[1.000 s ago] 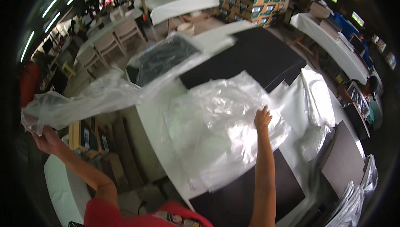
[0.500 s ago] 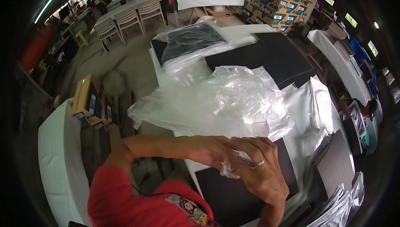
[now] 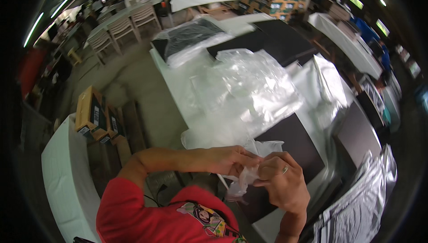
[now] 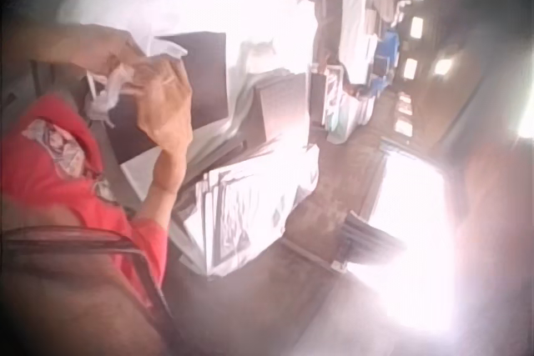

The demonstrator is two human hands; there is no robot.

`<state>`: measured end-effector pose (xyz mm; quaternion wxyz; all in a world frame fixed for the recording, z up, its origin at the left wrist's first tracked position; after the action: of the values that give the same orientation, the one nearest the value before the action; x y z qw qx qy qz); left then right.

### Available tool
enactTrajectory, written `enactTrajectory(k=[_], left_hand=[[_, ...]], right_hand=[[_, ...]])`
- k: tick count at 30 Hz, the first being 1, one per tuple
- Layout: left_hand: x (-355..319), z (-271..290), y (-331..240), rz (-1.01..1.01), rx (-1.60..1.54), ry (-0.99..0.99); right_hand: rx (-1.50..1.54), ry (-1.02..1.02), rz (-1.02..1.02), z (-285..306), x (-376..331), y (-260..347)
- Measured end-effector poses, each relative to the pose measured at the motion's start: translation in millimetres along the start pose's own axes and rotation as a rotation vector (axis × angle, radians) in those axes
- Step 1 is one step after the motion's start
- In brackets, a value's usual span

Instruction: The person wraps several rectangular black panels in plastic sheets, sliding each panel into a sleeve or folding the plastic around it by hand.

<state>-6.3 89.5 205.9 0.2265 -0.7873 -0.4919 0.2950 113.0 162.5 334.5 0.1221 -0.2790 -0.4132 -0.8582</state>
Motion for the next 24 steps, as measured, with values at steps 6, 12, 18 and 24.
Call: enactTrajectory(k=[6,12,18,24], left_hand=[[36.2,111.4,93.3,0.020,0.972,-0.161],[69.2,23.7,29.1,-0.457,1.090,-0.072],[59.1,-49.3,24.4,0.182,1.269,0.331],[-16.3,-50.8,11.9,-0.606,-0.476,0.352]], right_hand=[[0.559,-0.839,-0.070,47.8,-69.3,14.3],[0.209,-0.674,-0.535,35.6,-85.5,-3.8],[0.159,-0.010,-0.367,56.2,-150.8,-15.1],[0.761,-0.178,-0.555,-2.3,-206.0,-36.3]])
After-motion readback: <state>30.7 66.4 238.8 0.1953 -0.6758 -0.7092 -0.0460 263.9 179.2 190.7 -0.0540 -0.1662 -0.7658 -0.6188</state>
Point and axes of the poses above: each hand's wrist, its own x-axis towards the middle knuckle, its own z-axis out of the back of the hand, y = z × x, the point moved 3 cm from there along x, towards the middle knuckle, and after that the axes turned 10 degrees about x, right-handed, at the moved point
